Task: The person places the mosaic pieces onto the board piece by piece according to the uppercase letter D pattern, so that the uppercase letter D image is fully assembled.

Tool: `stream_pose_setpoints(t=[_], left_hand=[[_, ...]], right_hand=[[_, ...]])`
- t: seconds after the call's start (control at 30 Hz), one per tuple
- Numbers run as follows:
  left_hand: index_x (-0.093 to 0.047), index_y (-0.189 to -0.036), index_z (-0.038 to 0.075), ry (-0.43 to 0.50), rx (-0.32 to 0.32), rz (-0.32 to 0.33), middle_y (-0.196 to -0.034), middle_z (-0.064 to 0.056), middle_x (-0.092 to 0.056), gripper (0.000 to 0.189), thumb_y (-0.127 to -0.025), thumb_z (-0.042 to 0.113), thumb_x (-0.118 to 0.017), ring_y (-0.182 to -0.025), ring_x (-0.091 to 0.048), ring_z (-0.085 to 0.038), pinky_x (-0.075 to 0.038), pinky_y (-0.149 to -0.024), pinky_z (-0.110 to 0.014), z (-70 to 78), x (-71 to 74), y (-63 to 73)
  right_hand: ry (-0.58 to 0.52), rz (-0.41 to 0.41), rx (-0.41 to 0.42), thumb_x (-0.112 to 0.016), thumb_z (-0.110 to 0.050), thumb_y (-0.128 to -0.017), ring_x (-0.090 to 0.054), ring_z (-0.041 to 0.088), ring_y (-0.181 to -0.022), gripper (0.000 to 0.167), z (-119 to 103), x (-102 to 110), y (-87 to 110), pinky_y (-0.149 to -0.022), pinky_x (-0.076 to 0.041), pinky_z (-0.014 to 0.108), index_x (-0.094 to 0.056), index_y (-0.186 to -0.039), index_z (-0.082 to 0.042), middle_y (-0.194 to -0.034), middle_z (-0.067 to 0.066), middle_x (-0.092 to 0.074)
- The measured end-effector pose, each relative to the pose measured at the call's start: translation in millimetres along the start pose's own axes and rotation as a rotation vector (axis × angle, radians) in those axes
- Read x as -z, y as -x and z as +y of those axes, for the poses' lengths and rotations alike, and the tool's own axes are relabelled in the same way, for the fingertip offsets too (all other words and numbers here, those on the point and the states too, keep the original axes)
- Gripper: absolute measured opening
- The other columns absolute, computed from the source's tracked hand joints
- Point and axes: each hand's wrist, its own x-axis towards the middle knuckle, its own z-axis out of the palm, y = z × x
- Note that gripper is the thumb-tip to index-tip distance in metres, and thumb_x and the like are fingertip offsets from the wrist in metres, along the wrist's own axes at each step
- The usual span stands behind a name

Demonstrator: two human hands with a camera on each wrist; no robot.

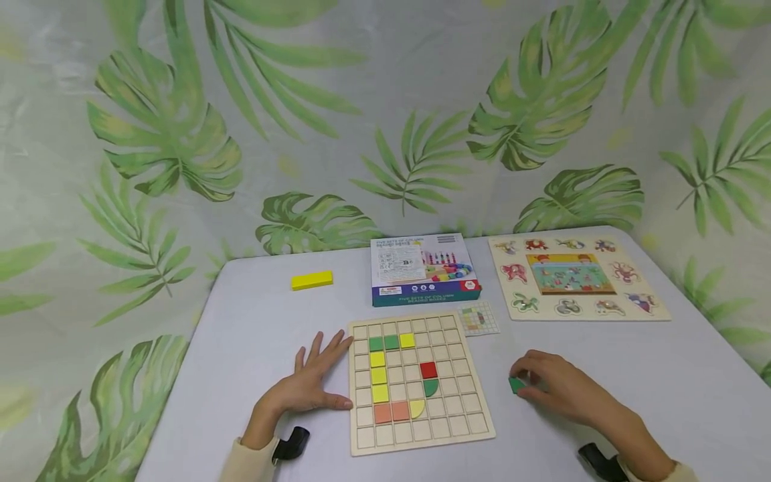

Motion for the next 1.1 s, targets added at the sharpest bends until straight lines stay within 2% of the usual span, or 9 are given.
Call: stream_pose_setpoints(t=[0.23, 0.5, 1.1], left_hand=[[-0.022, -0.161, 0.021, -0.016, 0.002, 0.001, -0.17, -0.008, -0.006, 0.114, -0.071, 0.046, -0.087, -0.153, 0.018, -0.041, 0.018, -0.115, -0.067, -0.6, -0.6, -0.7], [-0.023, -0.161, 0.02, -0.016, 0.01, -0.004, -0.17, -0.008, -0.006, 0.113, -0.072, 0.046, -0.087, -0.153, 0.018, -0.041, 0.017, -0.115, -0.066, 2.5, 0.6, 0.1], [-0.024, -0.161, 0.021, -0.012, 0.015, 0.003, -0.17, -0.007, -0.007, 0.114, -0.069, 0.044, -0.089, -0.153, 0.019, -0.04, 0.018, -0.115, -0.066, 1.9, -0.1, -0.7]], right_hand=[[-0.062, -0.036, 0.011, -0.08, -0.015, -0.084, -0.053, -0.004, -0.077, 0.021, -1, 0, -5.0, -0.068, -0.05, 0.023, -0.064, -0.096, -0.019, -0.088, -0.014, -0.06], [-0.083, -0.017, 0.062, -0.071, -0.007, -0.09, -0.048, -0.002, -0.071, 0.017, -11, 3, -17.9, -0.064, -0.045, 0.021, -0.06, -0.092, -0.02, -0.079, -0.016, -0.057], [-0.196, 0.028, 0.131, -0.064, -0.009, -0.097, -0.062, 0.004, -0.085, 0.01, -50, -11, -73.8, -0.074, -0.055, 0.025, -0.061, -0.104, -0.014, -0.093, -0.007, -0.065]])
